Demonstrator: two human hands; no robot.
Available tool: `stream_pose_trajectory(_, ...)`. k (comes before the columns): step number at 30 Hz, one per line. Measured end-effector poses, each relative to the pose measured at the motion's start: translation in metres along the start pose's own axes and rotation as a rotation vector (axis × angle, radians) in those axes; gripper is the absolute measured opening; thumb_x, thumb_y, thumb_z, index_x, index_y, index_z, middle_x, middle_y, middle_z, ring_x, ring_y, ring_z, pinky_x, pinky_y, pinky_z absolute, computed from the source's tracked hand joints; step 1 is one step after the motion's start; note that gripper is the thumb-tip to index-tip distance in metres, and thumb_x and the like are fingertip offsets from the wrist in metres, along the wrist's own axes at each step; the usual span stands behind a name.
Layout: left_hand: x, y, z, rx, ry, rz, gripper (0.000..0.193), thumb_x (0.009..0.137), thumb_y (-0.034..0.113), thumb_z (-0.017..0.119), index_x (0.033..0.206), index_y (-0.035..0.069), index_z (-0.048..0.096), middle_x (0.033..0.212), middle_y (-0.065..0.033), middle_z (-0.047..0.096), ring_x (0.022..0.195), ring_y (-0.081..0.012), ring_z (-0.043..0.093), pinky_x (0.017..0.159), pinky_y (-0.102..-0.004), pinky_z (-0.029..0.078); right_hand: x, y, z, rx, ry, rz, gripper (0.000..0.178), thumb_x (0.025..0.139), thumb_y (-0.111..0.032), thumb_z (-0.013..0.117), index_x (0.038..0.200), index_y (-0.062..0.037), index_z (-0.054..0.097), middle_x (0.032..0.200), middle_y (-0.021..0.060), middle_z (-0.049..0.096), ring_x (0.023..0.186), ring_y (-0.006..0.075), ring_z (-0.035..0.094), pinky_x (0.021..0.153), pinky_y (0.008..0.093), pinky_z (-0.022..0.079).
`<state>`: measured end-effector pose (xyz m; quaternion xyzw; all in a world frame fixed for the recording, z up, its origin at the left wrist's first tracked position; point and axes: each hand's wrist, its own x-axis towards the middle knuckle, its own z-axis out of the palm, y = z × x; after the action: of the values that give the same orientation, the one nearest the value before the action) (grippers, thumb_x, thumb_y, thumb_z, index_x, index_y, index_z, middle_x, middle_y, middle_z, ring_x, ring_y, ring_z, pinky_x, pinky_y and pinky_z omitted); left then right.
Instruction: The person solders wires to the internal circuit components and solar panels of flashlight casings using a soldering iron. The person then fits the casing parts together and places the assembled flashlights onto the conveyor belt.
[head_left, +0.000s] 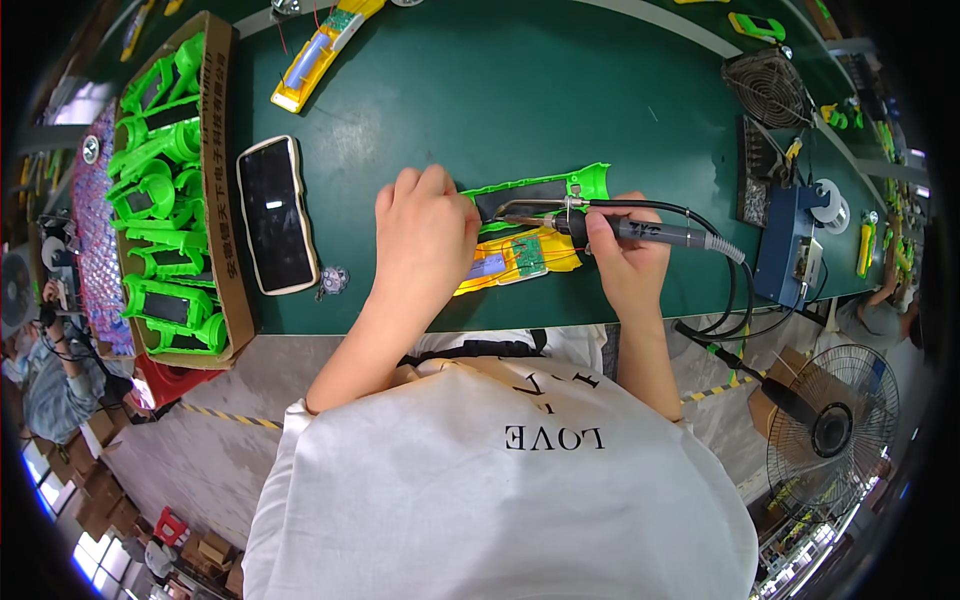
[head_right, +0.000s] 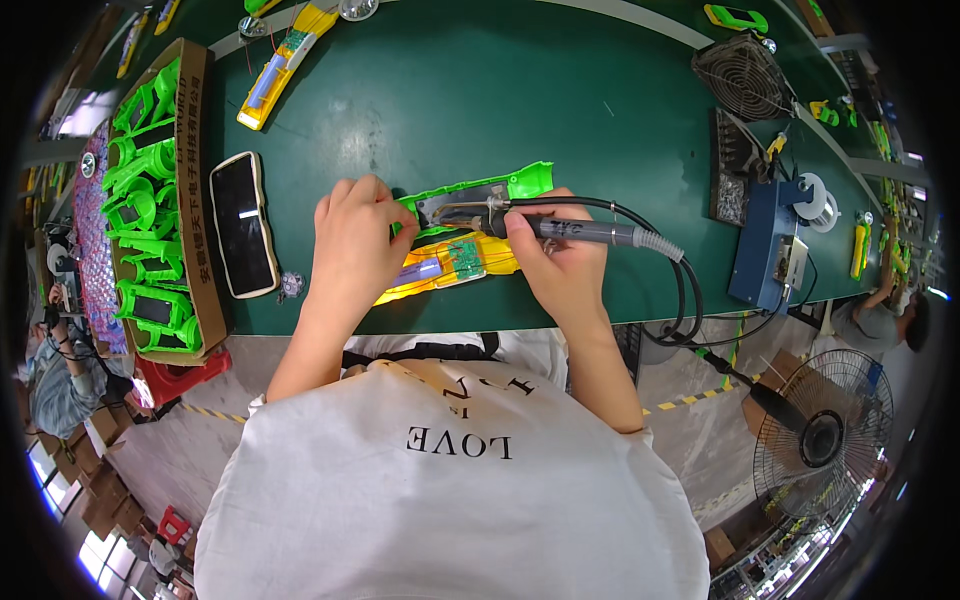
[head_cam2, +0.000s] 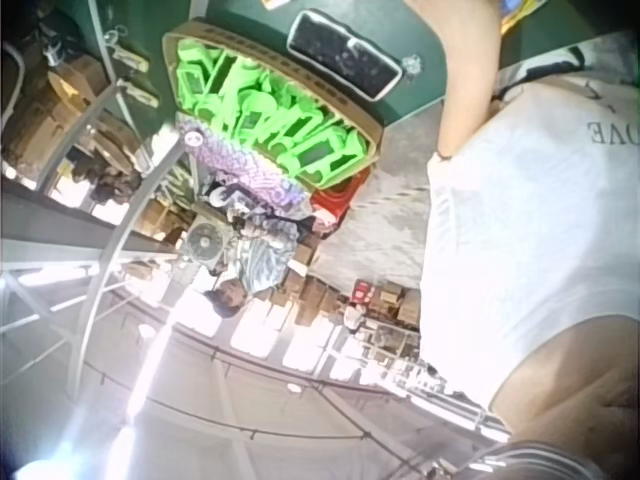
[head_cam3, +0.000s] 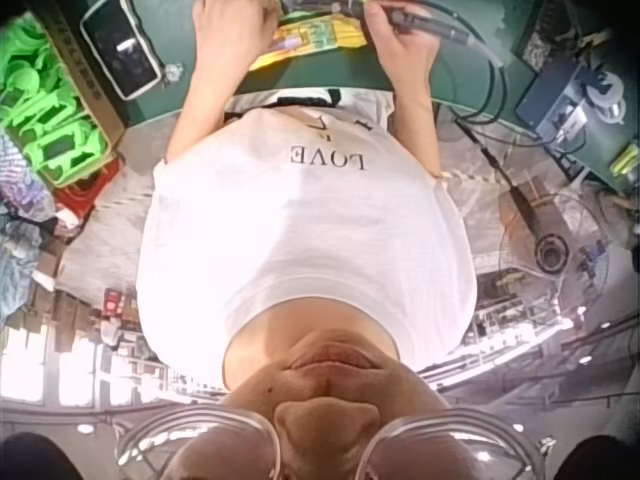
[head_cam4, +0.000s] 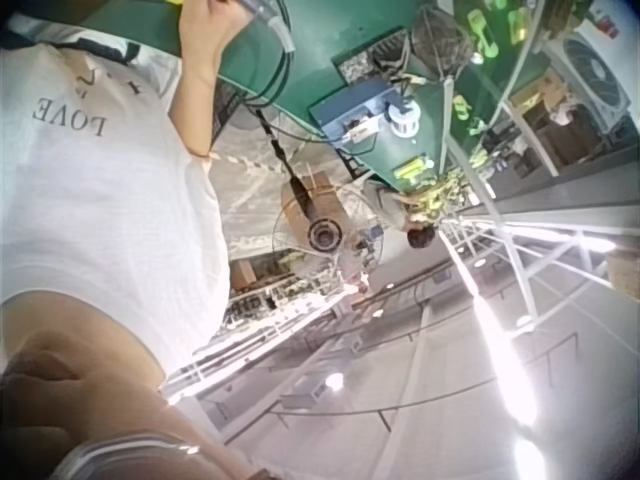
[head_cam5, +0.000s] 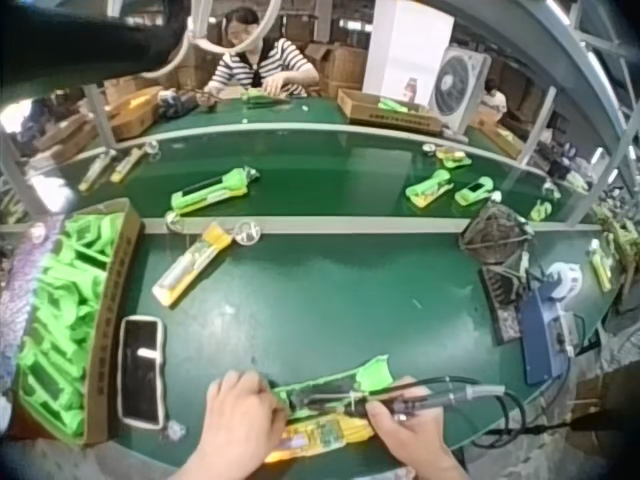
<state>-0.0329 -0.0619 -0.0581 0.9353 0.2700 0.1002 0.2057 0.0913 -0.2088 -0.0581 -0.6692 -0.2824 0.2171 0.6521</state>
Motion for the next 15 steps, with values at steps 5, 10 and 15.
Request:
stream_pose_trajectory(5,0.0011,0.0011,0.0004,0.026,-0.007,-0.003,0.003,0.065,0.007,0.063,0.067,0.006,0.064,0.076,-0.0047,0.05,0.078,-0.0217,0.047,0.074,-0.0346,0.036,0.0009,0.0016,-0.0003,-0.078,-0.024,-0.008,0.006,0.076,0.001,0.058,0.08,0.0041,0.056,0.081,0.0041,0.053,0.068,0.0076,0.048,0.058,0.0189,0.038)
stream_pose_trajectory(10,0.0017,0.0016,0.0018,0.049,0.0,-0.003,0.002,0.065,0.007,0.062,0.065,0.006,0.064,0.076,-0.0049,0.051,0.077,-0.0219,0.047,0.073,-0.0346,0.037,0.0007,0.0023,0.0028,-0.022,-0.019,-0.006,0.005,0.076,0.001,0.059,0.08,0.0035,0.056,0.08,0.003,0.053,0.068,0.0068,0.047,0.058,0.0186,0.037)
stream_pose_trajectory(15,0.002,0.0014,0.003,0.081,0.018,-0.007,0.002,0.065,0.007,0.062,0.064,0.006,0.063,0.076,-0.005,0.051,0.077,-0.022,0.048,0.072,-0.0348,0.037,0.0008,0.0037,0.0023,-0.061,-0.028,0.002,0.006,0.076,0.0,0.059,0.081,0.0028,0.056,0.078,0.0019,0.053,0.067,0.0057,0.046,0.057,0.018,0.037)
